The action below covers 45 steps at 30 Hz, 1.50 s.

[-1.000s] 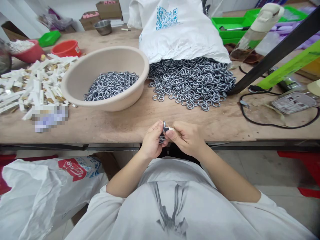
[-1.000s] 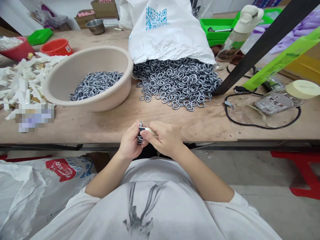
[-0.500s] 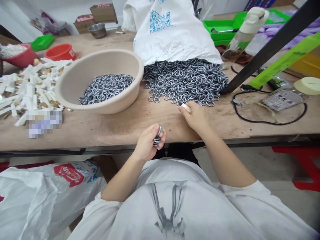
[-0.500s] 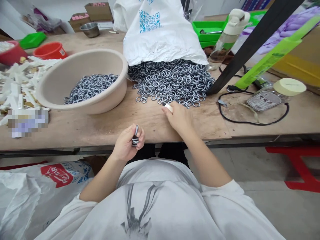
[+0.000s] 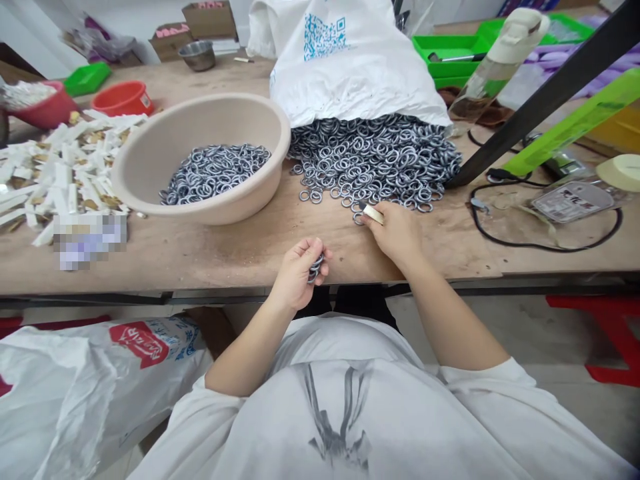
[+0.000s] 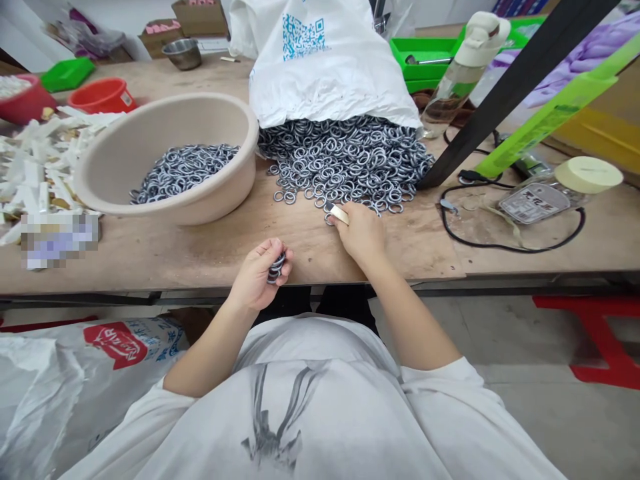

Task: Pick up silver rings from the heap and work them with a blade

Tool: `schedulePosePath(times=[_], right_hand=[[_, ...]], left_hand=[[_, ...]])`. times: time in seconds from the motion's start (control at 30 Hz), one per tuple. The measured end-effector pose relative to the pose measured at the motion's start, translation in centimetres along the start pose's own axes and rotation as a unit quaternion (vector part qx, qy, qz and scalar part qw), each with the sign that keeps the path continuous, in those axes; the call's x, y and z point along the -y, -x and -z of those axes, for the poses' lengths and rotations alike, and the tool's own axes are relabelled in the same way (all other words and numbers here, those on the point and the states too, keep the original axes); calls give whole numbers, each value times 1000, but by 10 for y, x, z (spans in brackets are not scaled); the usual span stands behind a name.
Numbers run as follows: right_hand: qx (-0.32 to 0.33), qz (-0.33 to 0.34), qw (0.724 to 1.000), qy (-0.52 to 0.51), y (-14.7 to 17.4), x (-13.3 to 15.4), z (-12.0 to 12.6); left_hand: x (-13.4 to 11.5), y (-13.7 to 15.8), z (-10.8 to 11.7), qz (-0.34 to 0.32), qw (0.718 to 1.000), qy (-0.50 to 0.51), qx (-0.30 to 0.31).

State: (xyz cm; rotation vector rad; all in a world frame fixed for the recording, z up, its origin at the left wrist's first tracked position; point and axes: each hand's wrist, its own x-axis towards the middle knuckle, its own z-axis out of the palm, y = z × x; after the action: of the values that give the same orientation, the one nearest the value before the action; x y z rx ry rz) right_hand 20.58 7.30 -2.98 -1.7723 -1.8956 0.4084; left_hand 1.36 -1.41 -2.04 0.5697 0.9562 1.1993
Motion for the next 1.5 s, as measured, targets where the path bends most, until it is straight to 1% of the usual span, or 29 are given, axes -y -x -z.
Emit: schedulePosePath(times=[0.03, 0.07, 0.1, 0.17, 0.2, 0.23, 0.27, 0.33, 0.4, 0.47, 0.57, 0.6, 0.67, 0.77, 0.83, 0.93, 1.07, 1.13, 1.2, 1.27, 1.33, 1.4, 1.43, 1.5], right_hand=[[4, 5, 997, -79, 6, 3, 0], [24, 11, 985, -170, 12, 7, -1], [59, 16, 963, -263, 18, 13, -1], [147, 18, 896, -418, 32, 26, -2], [175, 13, 866, -468, 39, 33, -3], [190, 5, 845, -500, 45, 40, -3], [192, -2, 832, -521, 50, 46, -4], [175, -12, 826, -536, 57, 54, -6], [157, -14, 830, -535, 60, 60, -7], [146, -10, 832, -536, 59, 62, -7], [150, -4, 831, -535, 56, 61, -4], [148, -2, 836, -529, 56, 60, -3], [137, 23, 857, -496, 58, 57, -1], [115, 117, 907, -387, 64, 50, 2], [113, 165, 928, -316, 67, 47, 4], [115, 191, 939, -263, 69, 47, 8], [128, 214, 938, -240, 67, 48, 13], [145, 208, 937, -239, 63, 43, 11], [164, 191, 939, -233, 54, 34, 5], [165, 161, 951, -208, 41, 22, -2], [122, 116, 974, -152, 26, 10, -7], [69, 75, 994, -49, 12, 3, -8], [58, 60, 996, 7, 6, 2, -8], [63, 37, 993, 97, -4, 3, -8]], left_hand=[[2, -1, -1, -20, 1000, -19, -3], [5, -2, -2, -42, 998, -38, -7], [8, -3, -2, -64, 996, -58, -11], [13, -4, -3, -97, 991, -92, -10], [15, -3, -4, -106, 989, -106, -4], [16, -3, -5, -111, 987, -118, 3], [17, -2, -5, -114, 985, -125, 9], [17, 0, -7, -116, 986, -122, 14], [15, 3, -8, -99, 990, -102, 15], [12, 5, -9, -66, 994, -81, 26], [8, 9, -11, -15, 997, -53, 58], [7, 11, -11, -4, 997, -41, 66], [6, 12, -12, 11, 997, -17, 74], [4, 14, -12, 14, 997, 4, 77], [3, 14, -12, 13, 997, 10, 82], [3, 15, -12, 12, 996, 13, 85], [4, 15, -10, 0, 995, 2, 95], [4, 17, -9, -10, 992, -16, 123], [4, 19, -7, -13, 985, -40, 166], [2, 20, -5, -9, 981, -51, 189], [-1, 19, -4, -1, 984, -42, 170], [-5, 17, -3, 9, 990, -28, 135], [-7, 15, -2, 13, 992, -24, 121], [-10, 12, -1, 15, 995, -16, 94]])
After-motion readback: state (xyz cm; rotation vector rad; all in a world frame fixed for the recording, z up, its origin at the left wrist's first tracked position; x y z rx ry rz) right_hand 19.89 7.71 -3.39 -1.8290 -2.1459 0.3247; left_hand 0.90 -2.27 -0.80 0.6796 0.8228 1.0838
